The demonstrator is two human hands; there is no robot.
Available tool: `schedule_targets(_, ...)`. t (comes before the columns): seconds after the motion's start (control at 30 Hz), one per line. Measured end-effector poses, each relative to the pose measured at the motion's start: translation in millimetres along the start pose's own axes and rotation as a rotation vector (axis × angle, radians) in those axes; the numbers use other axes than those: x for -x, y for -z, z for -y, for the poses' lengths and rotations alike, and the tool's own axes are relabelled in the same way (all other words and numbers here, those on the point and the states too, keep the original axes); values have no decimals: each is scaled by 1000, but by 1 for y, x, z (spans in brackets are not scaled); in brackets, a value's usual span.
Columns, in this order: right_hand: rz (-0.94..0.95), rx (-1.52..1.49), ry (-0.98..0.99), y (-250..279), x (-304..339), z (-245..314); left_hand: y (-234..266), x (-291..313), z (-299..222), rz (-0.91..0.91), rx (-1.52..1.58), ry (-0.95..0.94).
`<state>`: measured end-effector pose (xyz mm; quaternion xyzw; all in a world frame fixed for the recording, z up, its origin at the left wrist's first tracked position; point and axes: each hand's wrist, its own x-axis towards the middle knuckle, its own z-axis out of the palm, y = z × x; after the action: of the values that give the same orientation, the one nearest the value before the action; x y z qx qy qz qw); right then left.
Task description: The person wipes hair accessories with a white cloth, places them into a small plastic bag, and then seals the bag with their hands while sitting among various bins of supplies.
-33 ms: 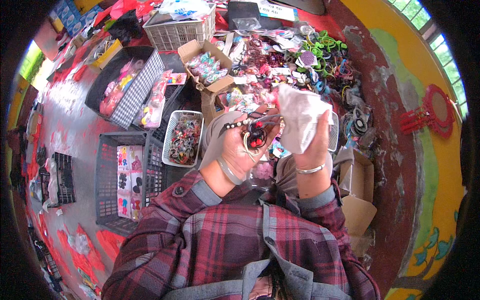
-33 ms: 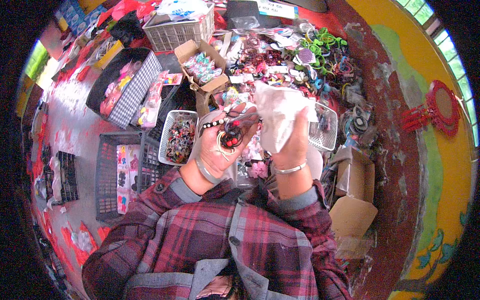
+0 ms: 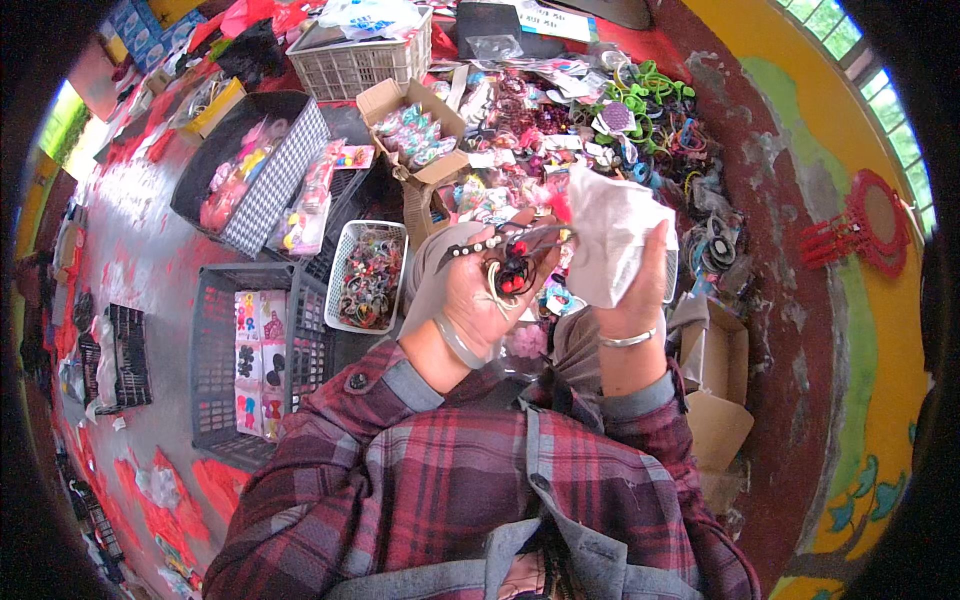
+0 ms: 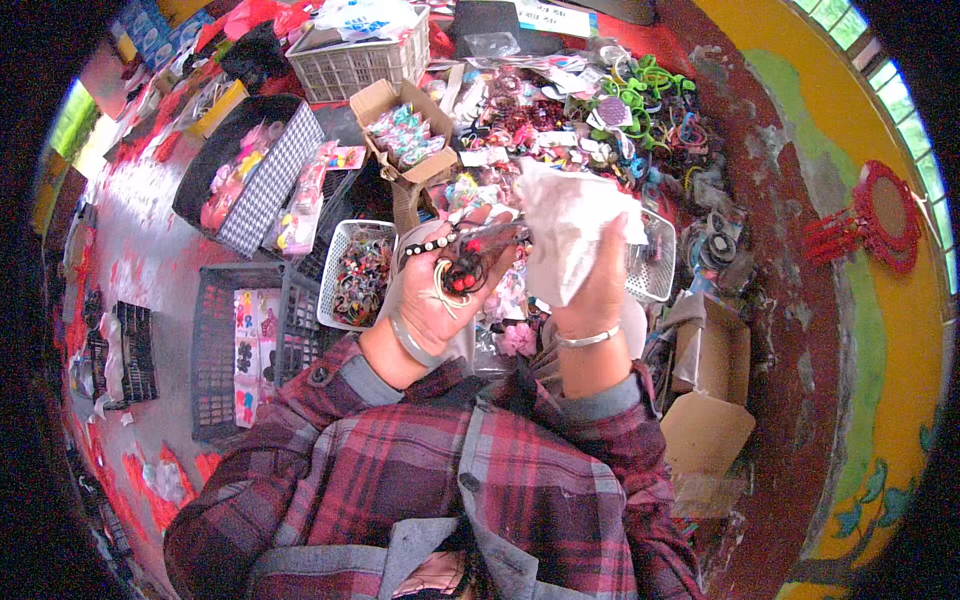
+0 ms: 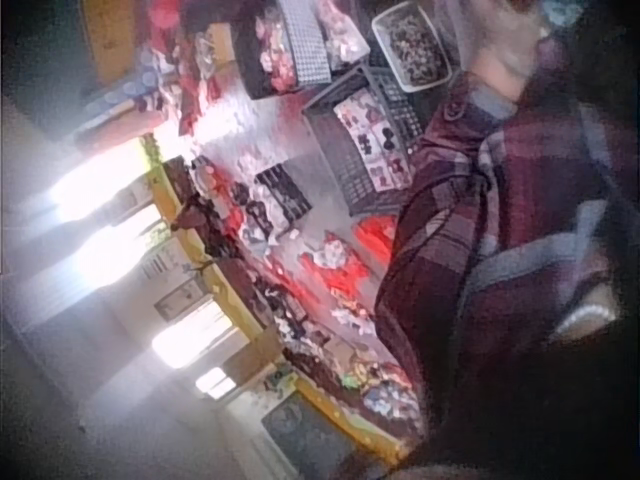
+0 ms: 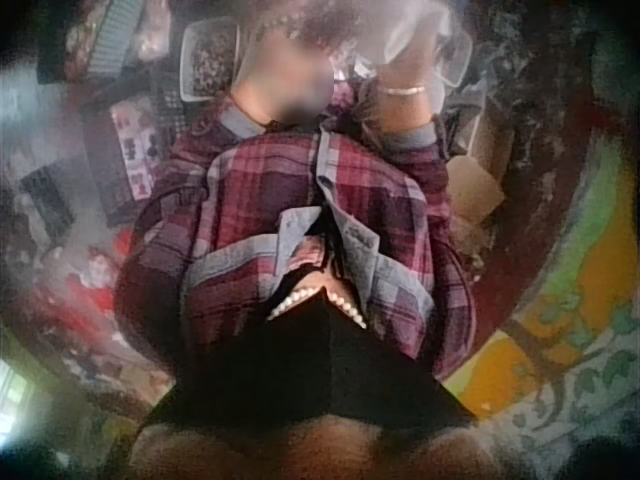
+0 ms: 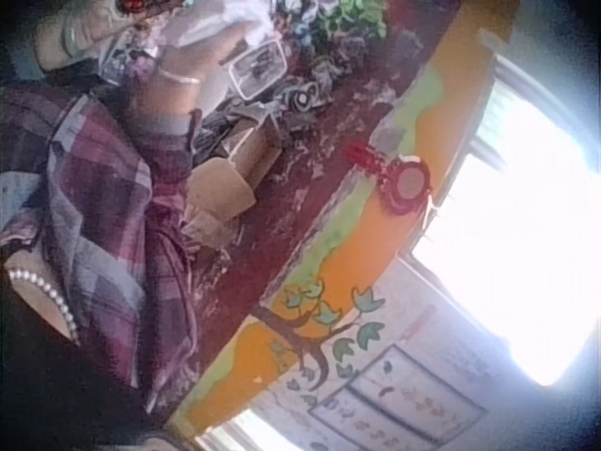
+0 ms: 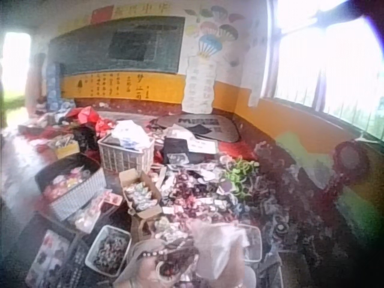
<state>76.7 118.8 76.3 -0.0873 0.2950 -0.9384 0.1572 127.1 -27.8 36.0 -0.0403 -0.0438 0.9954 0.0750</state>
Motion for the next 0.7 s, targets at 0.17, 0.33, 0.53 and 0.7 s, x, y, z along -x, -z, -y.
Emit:
schedule_targets(0.17,-50,86,160,-12,4,15,3,-2,-6,8,-35,-5)
schedule_targets(0.33,-38,29,86,1,8,13,-9,1,-2,31,-78,22)
schedule_targets(0.53,-36,25,77,14,6,8,-2,3,-6,2,-9,13)
schedule_targets(0.7,-80,-7,96,32,4,22,7,-1,-14,57,-42,8)
